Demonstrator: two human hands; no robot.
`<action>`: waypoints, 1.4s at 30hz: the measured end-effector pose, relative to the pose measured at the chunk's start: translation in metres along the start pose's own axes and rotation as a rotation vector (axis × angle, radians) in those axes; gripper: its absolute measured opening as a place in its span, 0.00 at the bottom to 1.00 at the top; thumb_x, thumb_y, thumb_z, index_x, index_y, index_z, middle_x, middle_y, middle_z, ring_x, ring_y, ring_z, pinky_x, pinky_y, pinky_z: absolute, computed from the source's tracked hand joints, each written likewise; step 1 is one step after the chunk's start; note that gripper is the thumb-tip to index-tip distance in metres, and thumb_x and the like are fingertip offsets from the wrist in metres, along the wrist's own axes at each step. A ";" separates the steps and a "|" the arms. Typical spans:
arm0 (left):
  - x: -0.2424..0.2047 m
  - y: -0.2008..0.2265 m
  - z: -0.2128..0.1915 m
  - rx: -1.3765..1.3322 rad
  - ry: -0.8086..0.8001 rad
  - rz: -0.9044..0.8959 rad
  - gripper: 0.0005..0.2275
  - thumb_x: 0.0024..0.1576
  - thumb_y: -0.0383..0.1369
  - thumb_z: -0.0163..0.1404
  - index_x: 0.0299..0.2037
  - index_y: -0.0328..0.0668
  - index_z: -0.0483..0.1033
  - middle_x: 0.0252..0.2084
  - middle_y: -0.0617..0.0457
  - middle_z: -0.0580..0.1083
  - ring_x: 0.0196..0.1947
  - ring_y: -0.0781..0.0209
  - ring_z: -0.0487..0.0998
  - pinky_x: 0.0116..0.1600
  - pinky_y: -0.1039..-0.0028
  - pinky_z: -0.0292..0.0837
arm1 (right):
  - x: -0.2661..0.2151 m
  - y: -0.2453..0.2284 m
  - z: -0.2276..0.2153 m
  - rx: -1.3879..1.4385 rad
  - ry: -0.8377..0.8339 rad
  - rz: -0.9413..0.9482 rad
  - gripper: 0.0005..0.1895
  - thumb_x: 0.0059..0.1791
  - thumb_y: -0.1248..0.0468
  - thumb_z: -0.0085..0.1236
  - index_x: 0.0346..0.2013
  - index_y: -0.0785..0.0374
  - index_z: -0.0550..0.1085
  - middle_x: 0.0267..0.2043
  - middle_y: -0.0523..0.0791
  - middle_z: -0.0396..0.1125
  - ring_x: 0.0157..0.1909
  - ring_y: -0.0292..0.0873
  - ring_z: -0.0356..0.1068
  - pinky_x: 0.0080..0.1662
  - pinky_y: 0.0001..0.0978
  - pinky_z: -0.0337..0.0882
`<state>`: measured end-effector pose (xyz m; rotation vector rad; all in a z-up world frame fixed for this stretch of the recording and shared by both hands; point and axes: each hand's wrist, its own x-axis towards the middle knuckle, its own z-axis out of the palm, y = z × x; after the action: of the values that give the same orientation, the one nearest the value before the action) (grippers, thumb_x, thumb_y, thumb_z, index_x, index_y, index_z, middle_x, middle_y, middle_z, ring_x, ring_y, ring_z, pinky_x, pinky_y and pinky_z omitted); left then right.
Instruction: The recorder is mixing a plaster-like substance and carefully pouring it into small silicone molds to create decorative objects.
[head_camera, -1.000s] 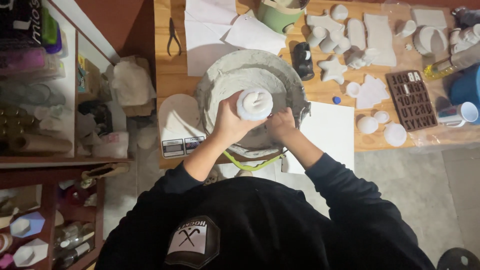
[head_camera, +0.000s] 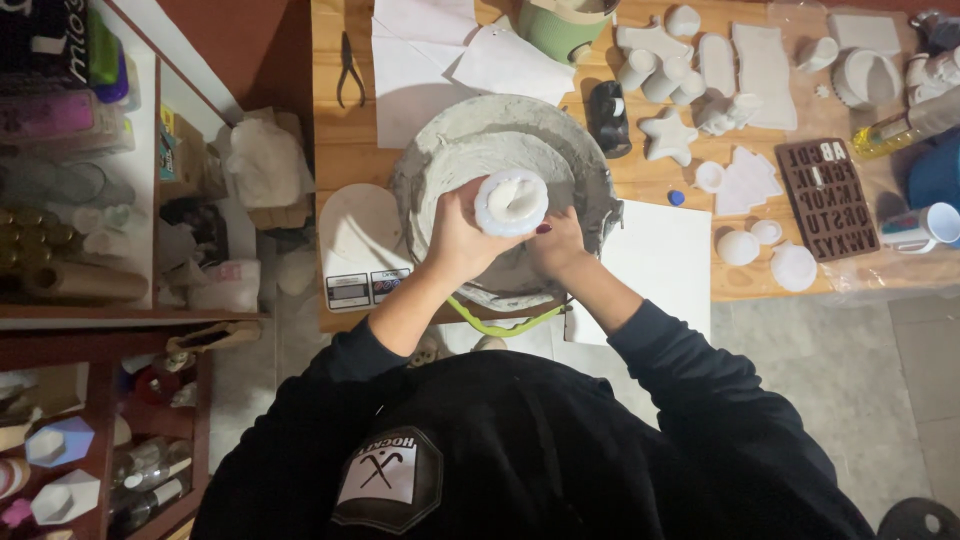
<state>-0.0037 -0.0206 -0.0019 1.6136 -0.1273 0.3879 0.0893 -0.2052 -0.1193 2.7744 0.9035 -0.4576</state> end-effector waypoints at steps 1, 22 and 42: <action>0.001 0.001 -0.001 0.001 0.000 0.001 0.21 0.46 0.34 0.72 0.47 0.34 0.80 0.43 0.49 0.83 0.44 0.66 0.83 0.51 0.73 0.79 | 0.000 -0.001 -0.003 0.000 0.001 0.000 0.17 0.46 0.63 0.53 0.49 0.48 0.78 0.56 0.43 0.70 0.63 0.45 0.64 0.61 0.47 0.55; 0.002 -0.004 0.001 0.015 -0.029 -0.005 0.22 0.45 0.34 0.72 0.47 0.34 0.81 0.43 0.50 0.83 0.44 0.67 0.84 0.51 0.73 0.79 | 0.004 0.004 0.004 0.062 0.009 -0.061 0.28 0.45 0.62 0.51 0.61 0.44 0.71 0.65 0.41 0.63 0.66 0.43 0.58 0.62 0.57 0.49; 0.002 -0.019 -0.033 0.068 0.070 0.044 0.27 0.45 0.36 0.75 0.51 0.35 0.75 0.45 0.51 0.80 0.46 0.64 0.81 0.54 0.71 0.78 | 0.067 0.006 0.027 -0.159 0.221 -0.249 0.05 0.47 0.60 0.59 0.36 0.52 0.80 0.41 0.44 0.73 0.54 0.48 0.69 0.56 0.44 0.61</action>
<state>-0.0013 0.0136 -0.0185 1.6641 -0.0973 0.4867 0.1384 -0.1812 -0.1675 2.6138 1.2830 -0.1069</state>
